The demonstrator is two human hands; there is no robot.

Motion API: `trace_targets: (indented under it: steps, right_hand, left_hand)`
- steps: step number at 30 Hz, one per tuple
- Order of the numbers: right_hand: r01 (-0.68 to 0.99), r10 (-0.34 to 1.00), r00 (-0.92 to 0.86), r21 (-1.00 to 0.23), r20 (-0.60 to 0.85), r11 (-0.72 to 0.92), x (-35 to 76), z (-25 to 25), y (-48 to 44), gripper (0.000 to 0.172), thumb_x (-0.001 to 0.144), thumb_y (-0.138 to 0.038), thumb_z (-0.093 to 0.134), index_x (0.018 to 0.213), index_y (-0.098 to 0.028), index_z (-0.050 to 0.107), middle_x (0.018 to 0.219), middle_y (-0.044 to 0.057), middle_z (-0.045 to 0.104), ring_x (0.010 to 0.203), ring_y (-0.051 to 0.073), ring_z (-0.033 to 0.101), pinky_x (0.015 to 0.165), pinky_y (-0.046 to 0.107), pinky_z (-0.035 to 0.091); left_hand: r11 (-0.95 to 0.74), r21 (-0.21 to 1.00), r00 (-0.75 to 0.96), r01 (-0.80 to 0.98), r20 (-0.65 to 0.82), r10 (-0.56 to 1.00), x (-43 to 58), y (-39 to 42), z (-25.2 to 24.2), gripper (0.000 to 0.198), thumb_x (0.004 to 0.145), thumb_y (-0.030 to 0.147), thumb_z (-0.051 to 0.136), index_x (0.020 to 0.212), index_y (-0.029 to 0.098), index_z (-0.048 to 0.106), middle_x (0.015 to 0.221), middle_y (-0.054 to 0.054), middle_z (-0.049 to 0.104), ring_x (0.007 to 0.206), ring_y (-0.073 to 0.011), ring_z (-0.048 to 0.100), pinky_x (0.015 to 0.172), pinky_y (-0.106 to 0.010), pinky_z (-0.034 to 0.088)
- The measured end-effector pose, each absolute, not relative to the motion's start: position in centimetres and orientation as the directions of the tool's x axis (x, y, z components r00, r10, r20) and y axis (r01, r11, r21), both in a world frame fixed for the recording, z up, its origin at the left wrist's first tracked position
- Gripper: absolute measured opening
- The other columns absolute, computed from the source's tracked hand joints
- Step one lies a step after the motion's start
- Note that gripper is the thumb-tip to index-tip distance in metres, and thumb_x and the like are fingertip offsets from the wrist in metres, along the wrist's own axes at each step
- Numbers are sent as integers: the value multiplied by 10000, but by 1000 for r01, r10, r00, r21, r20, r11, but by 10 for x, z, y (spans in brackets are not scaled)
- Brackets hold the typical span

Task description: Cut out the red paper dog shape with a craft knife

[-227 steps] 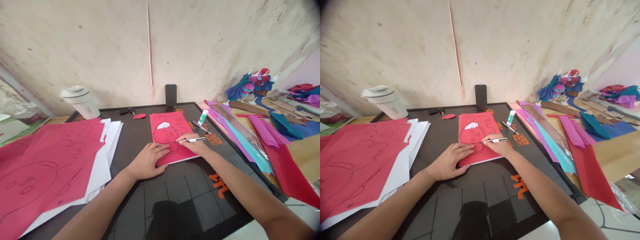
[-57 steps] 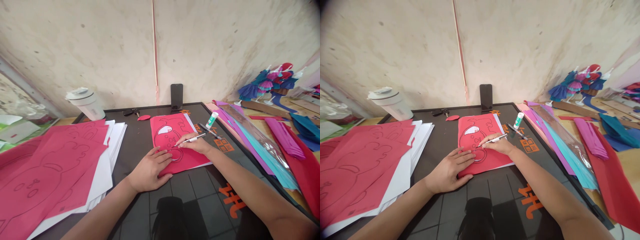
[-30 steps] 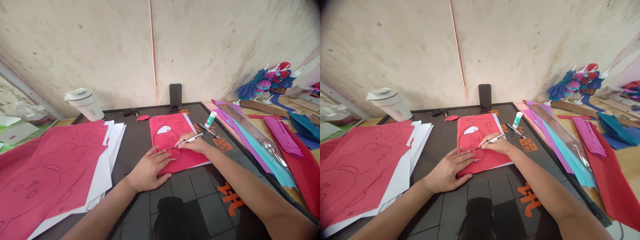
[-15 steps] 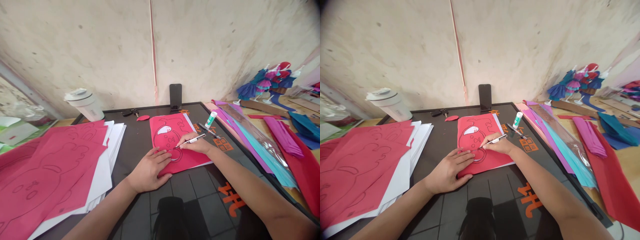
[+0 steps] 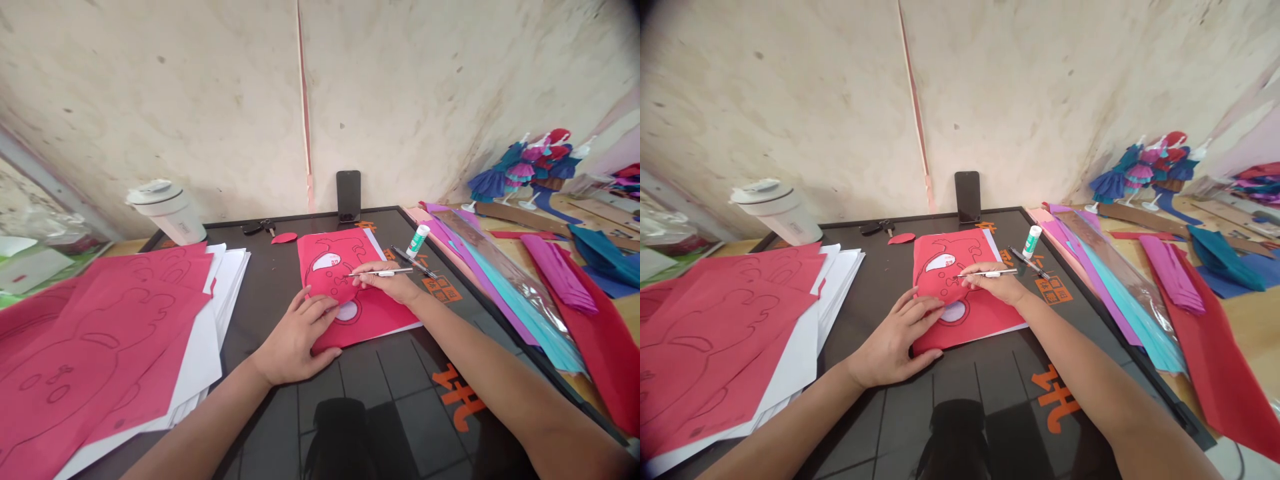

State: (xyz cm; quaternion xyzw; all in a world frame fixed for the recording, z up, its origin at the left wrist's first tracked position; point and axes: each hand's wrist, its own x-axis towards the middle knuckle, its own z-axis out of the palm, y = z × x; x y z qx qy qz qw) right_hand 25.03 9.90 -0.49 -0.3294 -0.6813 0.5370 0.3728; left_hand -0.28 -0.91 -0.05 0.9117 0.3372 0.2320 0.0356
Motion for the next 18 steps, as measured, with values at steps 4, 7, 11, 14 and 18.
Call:
trace_targets:
  steps: [4,7,11,14,18]
  right_hand:
    - [56,853,-501,-978,145,199,249,-6,99,329,829,-435,705,1033,-182,749,883,58,769,707,132,676,754,316,572]
    - [87,847,-516,-977,124,196,248,-7,100,295,785,-391,749,1004,-192,752,899,52,769,780,149,695,779,314,566]
    - [136,807,-573,-954,144,267,248,-6,100,335,714,-288,806,1029,-197,740,935,56,766,820,162,693,753,302,553]
    - [171,781,-605,-932,156,318,248,-5,98,320,717,-247,789,1029,-195,742,939,58,762,790,154,683,724,297,554]
    - [203,745,-648,-907,158,368,248,-2,96,317,716,-281,797,1017,-192,750,990,73,753,856,178,692,793,333,570]
  left_hand:
    - [-750,222,622,623,442,647,-4,-8,-3,628,882,408,605,1424,132,446,1340,-211,545,1253,-339,523,1113,-612,308]
    - [-749,229,595,622,483,642,-4,-8,-1,529,894,403,590,1349,140,531,1256,-189,601,1155,-315,586,1089,-599,339]
    - [-772,264,579,578,534,616,-6,-8,2,349,897,355,586,1196,188,655,1169,-127,668,1110,-289,616,1097,-567,338]
    - [-738,350,467,577,601,649,-10,-7,2,235,932,293,532,1085,231,700,1131,-74,697,1098,-252,628,1115,-538,336]
    - [-590,550,180,591,623,761,-15,-1,-2,279,982,247,427,1071,228,691,1146,-63,687,1076,-213,645,1085,-487,412]
